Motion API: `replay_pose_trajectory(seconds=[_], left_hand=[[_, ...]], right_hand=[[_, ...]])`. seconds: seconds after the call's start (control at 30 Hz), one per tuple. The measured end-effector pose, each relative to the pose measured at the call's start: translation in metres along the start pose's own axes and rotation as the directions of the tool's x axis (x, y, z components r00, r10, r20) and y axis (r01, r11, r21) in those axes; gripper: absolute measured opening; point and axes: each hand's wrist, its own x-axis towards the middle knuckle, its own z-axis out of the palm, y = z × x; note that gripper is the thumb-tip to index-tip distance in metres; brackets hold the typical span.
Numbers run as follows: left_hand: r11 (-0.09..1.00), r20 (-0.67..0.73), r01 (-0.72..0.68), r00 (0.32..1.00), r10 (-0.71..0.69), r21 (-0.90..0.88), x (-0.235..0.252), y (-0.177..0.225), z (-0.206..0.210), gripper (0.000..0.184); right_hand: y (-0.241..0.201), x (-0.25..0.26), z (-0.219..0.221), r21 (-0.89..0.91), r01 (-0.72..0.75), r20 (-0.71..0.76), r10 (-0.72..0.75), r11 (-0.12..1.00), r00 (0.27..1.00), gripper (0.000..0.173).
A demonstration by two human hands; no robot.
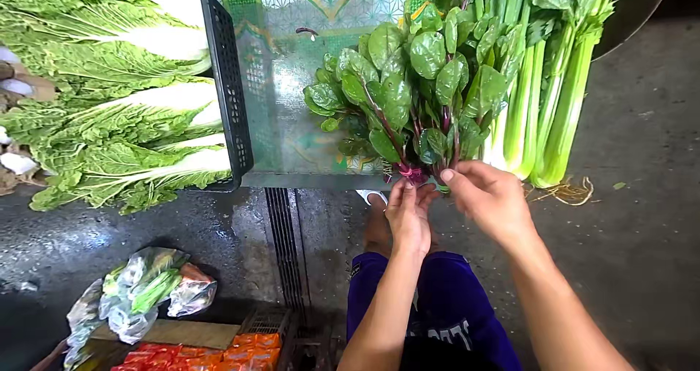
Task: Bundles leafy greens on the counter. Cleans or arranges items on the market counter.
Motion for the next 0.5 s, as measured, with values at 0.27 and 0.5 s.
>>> replay_pose_trajectory(seconds=[0.27,0.5], left_hand=[[0.983,0.040,-0.004,0.999,-0.003,0.181,0.002,-0.015,0.011,0.019],[0.453,0.254,-0.544,0.792,0.555,0.707,-0.018,0.012,-0.016,0.009]], right_hand=[[0.004,-0.002,0.017,-0.035,0.038,-0.068,-0.040,0.999,0.997,0.021],[0.016,0.003,0.023,-0.121,0.015,-0.077,-0.025,0.993,0.997,0.027]])
